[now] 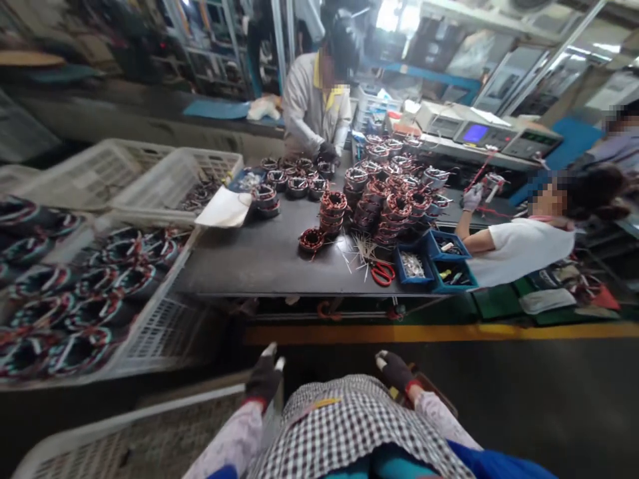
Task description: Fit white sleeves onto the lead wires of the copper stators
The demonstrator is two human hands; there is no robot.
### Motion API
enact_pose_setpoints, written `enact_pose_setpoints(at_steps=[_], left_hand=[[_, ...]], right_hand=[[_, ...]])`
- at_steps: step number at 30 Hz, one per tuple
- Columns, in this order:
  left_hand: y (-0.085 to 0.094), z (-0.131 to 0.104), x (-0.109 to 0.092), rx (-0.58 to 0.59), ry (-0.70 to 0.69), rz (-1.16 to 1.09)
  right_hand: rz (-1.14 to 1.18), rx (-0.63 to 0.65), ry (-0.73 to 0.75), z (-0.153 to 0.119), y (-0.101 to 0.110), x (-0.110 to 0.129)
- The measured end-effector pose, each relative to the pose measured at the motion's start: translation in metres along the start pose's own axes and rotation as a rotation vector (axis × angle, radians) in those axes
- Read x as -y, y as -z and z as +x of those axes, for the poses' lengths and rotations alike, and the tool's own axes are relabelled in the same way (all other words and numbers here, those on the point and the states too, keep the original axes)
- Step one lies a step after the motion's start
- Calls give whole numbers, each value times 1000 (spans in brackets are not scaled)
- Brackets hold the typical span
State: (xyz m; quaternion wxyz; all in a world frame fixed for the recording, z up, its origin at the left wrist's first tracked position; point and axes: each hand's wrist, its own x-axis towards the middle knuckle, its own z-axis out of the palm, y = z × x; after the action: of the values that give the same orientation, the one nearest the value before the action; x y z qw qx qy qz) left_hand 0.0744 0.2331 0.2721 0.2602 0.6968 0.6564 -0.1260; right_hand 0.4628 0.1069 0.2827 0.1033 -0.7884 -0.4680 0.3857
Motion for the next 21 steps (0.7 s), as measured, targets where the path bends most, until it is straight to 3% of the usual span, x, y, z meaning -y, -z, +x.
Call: enact_pose_setpoints(at_steps=[1, 5, 8, 10, 12, 15, 18, 21], left_hand=[[35, 19, -24, -102, -92, -67], [161, 103, -137, -250, -270, -72], [232, 170, -220, -350, -353, -55], [266, 209, -265, -322, -352, -6], [286, 241, -298, -225, -298, 53], [294, 271, -325, -107, -208, 95], [279, 275, -330, -45, -157, 85], [257, 263, -326, 26, -146, 46]], right_hand=[[13, -23, 13, 6, 15, 6], [-6, -55, 110, 43, 63, 38], [-75, -52, 220, 81, 105, 60], [-84, -55, 291, 110, 141, 67], [-58, -64, 334, 140, 182, 67], [11, -117, 296, 184, 239, 56], [59, -138, 259, 224, 279, 46], [76, -104, 279, 253, 292, 53]])
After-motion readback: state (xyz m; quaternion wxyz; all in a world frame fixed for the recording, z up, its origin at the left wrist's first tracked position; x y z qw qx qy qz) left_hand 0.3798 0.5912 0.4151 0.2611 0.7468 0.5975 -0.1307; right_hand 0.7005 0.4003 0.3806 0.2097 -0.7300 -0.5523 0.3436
